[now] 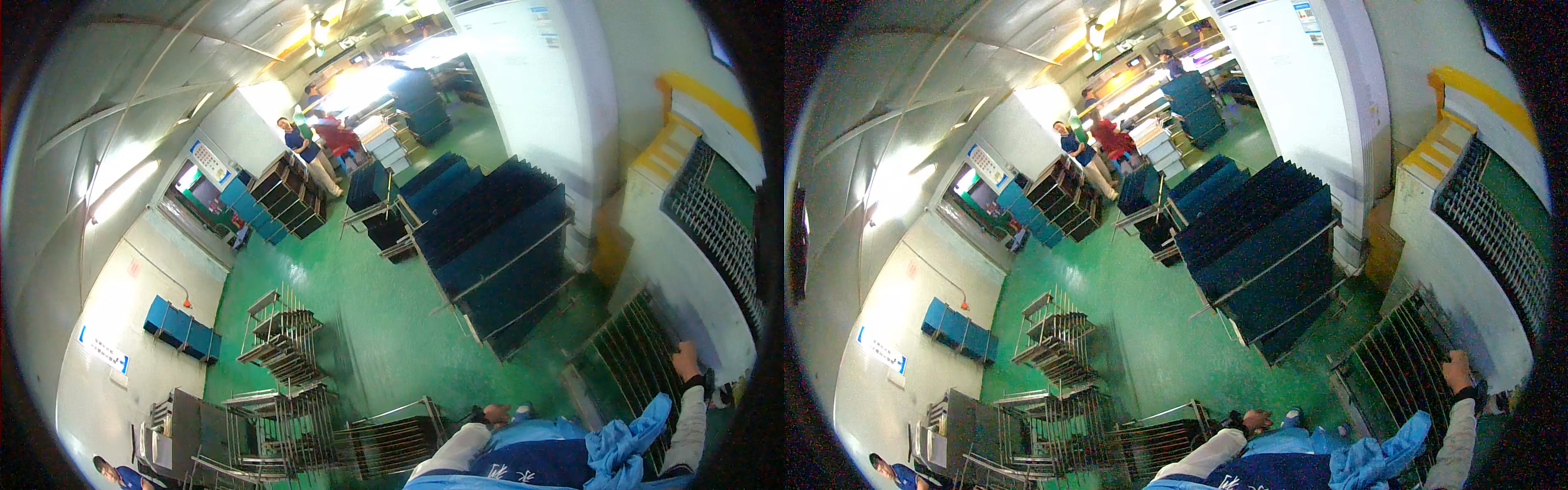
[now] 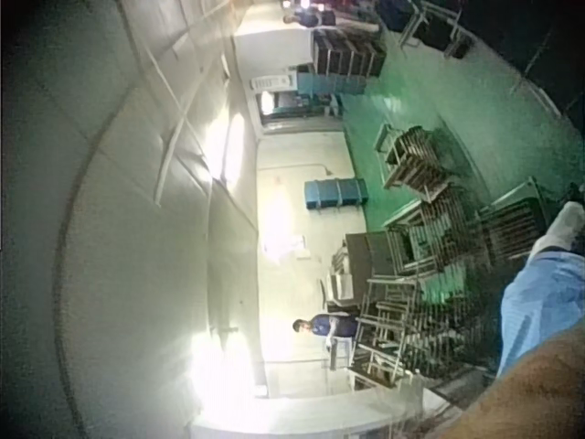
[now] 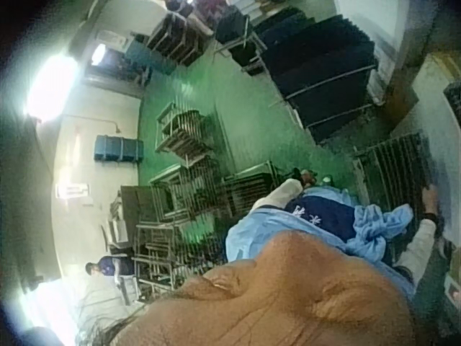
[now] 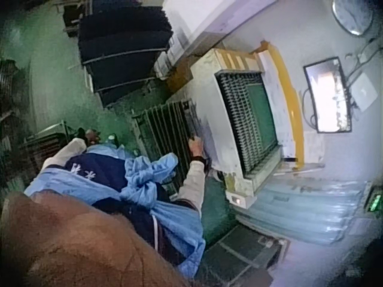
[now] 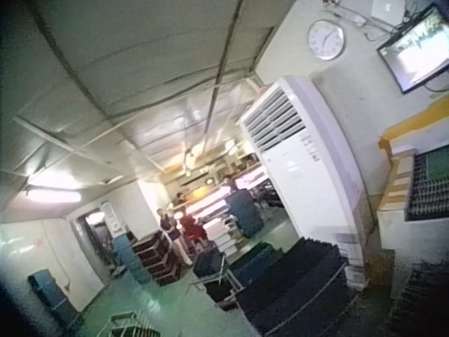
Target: Loading green fabrication panels into a processing machine and then moving them to a drying rack.
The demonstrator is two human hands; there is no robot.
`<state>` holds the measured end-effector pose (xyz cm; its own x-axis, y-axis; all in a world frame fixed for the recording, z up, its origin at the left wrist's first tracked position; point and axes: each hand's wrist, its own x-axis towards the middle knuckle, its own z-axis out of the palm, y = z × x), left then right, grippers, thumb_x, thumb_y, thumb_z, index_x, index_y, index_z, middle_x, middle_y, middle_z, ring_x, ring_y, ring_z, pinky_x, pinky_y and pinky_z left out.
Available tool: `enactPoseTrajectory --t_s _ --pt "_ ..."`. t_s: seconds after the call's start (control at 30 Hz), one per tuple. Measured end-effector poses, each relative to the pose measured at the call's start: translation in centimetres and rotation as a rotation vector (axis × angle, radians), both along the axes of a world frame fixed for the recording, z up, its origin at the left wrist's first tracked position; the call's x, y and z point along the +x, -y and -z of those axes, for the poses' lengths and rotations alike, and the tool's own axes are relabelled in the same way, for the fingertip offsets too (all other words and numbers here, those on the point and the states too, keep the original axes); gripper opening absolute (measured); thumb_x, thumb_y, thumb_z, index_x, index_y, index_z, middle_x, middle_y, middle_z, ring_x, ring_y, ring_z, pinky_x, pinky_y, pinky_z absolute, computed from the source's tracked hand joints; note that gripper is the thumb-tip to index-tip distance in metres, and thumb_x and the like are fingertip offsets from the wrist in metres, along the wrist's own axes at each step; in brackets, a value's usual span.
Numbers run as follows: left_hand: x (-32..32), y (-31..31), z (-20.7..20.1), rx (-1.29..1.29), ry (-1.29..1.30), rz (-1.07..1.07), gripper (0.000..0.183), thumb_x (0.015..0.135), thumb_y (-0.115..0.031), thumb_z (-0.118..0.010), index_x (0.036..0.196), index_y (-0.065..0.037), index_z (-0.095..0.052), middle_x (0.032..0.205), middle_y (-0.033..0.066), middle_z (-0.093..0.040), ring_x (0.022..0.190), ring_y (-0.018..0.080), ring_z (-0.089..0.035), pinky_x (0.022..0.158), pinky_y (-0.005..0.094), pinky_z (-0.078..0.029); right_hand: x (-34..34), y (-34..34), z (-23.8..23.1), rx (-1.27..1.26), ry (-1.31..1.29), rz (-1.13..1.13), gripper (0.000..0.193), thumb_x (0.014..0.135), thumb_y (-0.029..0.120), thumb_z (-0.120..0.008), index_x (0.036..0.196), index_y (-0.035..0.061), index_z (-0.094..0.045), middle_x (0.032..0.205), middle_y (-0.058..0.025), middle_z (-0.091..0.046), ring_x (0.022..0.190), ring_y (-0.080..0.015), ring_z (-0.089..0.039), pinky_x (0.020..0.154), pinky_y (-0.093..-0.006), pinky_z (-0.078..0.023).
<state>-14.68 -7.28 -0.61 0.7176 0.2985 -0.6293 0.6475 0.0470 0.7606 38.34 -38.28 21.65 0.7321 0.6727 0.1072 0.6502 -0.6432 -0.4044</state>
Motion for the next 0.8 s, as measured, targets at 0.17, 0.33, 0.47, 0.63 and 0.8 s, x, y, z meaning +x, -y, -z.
enactPoseTrajectory --t_s 0.17,0.33,0.47,0.63,0.8 --pt "0.5 0.1 -2.0 0.806 0.303 0.551 0.032 0.073 -0.031 -0.052 0.096 -0.01 -0.052 0.081 0.011 -0.056 0.073 0.0246 -0.053 0.057 0.036 -0.043 -1.1 -0.2 -2.1 -0.19 0.084 -0.004 0.01 0.06 0.003 -0.052 0.066 -0.0045 -0.049 0.076 -0.0243 -0.047 0.077 -0.0388 -0.044 0.064 -0.045 -0.034" --pt "-0.4 -0.7 -0.2 0.5 0.441 0.414 0.039 0.07 -0.033 -0.053 0.102 -0.011 -0.052 0.083 0.015 -0.055 0.081 0.0294 -0.051 0.065 0.0412 -0.043 -1.1 0.8 -2.0 0.052 0.282 -0.026 0.024 0.058 0.008 -0.06 0.078 -0.0013 -0.049 0.078 -0.0192 -0.048 0.078 -0.0366 -0.045 0.065 -0.0435 -0.036" --pt "0.5 -0.4 1.4 0.234 -0.014 0.197 0.04 0.071 -0.038 -0.054 0.099 -0.009 -0.051 0.081 0.0148 -0.054 0.075 0.0287 -0.053 0.062 0.0405 -0.044 -1.7 -0.1 -7.2 -0.031 -0.044 0.06 0.037 0.058 0.01 -0.062 0.092 0.0023 -0.051 0.086 -0.0187 -0.049 0.082 -0.0361 -0.045 0.069 -0.0423 -0.036" --pt "2.0 -0.6 -0.1 0.071 -0.126 0.114 0.03 0.077 -0.029 -0.051 0.097 -0.007 -0.05 0.072 0.0097 -0.054 0.063 0.0205 -0.055 0.048 0.0342 -0.044 -4.4 -0.8 -17.1 -0.03 -0.02 0.275 0.042 0.061 0.01 -0.062 0.1 0.0027 -0.049 0.098 -0.0194 -0.048 0.092 -0.0336 -0.045 0.079 -0.0388 -0.035" --pt "4.5 -0.7 -2.7 0.435 0.04 0.316 0.019 0.078 -0.02 -0.048 0.09 -0.006 -0.051 0.06 0.0046 -0.052 0.049 0.0151 -0.052 0.04 0.0288 -0.042 -1.1 5.8 -22.5 -0.035 0.137 0.274 0.044 0.068 0.015 -0.058 0.108 0.0012 -0.044 0.11 -0.0189 -0.042 0.102 -0.0296 -0.041 0.088 -0.0358 -0.031"
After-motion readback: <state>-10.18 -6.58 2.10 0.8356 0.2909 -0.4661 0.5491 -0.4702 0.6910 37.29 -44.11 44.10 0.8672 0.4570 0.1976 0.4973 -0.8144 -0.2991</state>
